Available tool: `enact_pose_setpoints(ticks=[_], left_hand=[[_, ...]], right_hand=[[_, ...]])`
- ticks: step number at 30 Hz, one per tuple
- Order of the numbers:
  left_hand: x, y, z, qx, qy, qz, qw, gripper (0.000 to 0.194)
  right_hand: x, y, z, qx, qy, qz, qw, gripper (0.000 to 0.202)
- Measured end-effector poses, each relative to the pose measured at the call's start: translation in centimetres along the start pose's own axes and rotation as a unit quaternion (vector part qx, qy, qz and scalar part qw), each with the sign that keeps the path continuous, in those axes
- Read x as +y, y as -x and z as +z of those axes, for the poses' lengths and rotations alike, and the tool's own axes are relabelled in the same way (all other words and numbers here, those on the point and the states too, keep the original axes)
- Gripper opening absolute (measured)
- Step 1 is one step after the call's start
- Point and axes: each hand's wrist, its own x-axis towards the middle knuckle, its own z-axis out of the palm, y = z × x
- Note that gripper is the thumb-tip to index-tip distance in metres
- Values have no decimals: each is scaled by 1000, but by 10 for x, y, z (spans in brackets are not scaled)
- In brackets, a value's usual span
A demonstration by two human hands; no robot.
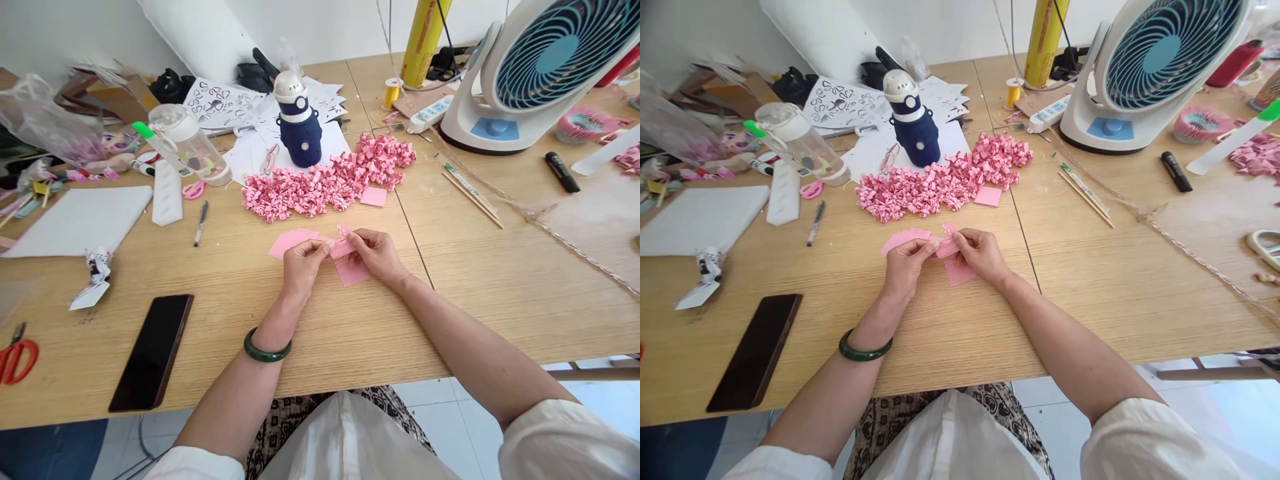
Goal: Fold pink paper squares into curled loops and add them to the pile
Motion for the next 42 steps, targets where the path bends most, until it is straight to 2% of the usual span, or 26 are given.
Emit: enact_pose_setpoints(ticks=[10,16,25,33,42], left_hand=[[2,-2,1,23,13,-12,1000,23],[3,-2,0,22,-1,-11,1000,26],[5,-1,2,16,42,-32,998,36],[2,-1,0,6,10,3,1000,27],[1,-1,0,6,12,7,1000,24]], right_hand=[[-2,1,0,21,23,-19,999,47],[-3,1,-1,41,18,-22,999,44],[0,0,-1,43,13,-23,999,45],[-1,0,0,30,8,-19,999,45],[-3,1,0,24,18,-20,999,48]])
